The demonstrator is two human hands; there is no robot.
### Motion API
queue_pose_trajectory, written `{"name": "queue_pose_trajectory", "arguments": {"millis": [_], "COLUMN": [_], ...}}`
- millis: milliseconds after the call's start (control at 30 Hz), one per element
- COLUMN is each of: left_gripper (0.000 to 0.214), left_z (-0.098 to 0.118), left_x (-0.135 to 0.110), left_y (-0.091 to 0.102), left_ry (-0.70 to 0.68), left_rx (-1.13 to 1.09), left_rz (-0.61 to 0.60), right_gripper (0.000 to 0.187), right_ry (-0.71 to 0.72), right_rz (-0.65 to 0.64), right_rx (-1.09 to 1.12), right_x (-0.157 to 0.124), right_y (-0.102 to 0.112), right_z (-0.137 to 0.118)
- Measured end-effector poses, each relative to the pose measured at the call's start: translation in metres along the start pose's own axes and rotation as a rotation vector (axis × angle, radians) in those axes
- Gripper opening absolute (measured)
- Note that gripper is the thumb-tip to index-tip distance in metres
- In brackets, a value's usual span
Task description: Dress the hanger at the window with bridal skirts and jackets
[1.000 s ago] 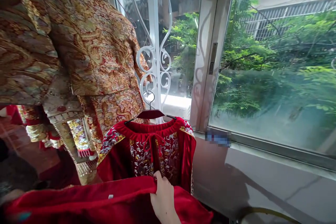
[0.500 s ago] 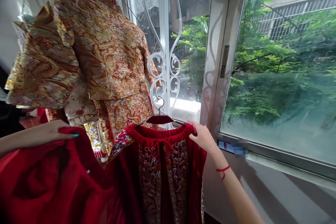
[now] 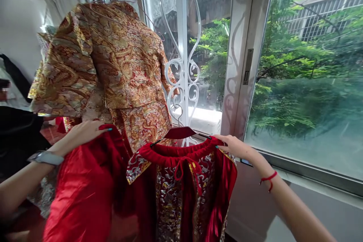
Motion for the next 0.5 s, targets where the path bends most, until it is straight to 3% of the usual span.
{"name": "queue_pose_trajectory", "arguments": {"millis": [133, 267, 400, 500], "left_gripper": [0.045, 0.044, 0.045, 0.043], "left_z": [0.049, 0.106, 0.151, 0.168], "left_x": [0.014, 0.018, -0.01, -0.047], "left_y": [-0.004, 0.006, 0.027, 0.024], "left_ry": [-0.071, -0.143, -0.159, -0.208], "left_rx": [0.034, 0.024, 0.056, 0.096], "left_rz": [-0.087, -0.116, -0.082, -0.093], "right_gripper": [0.04, 0.036, 0.038, 0.037], "right_ry": [0.013, 0.002, -0.051, -0.085], "right_rz": [-0.082, -0.041, 0.049, 0.135], "right_rx": [0.115, 0.069, -0.149, -0.286], "right_x": [-0.003, -0.012, -0.025, -0.032], "right_y": [0.008, 0.0, -0.009, -0.012], "right_z": [-0.02, -0.033, -0.03, -0.023]}}
Point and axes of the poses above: each hand's wrist, its own x-axis towards the middle knuckle, its own y-axis out of the back of the hand, z = x × y, the point moved 9 cm from there along x, towards the middle knuckle, and after that the axes turned 5 degrees about x, right-handed, at the moved point
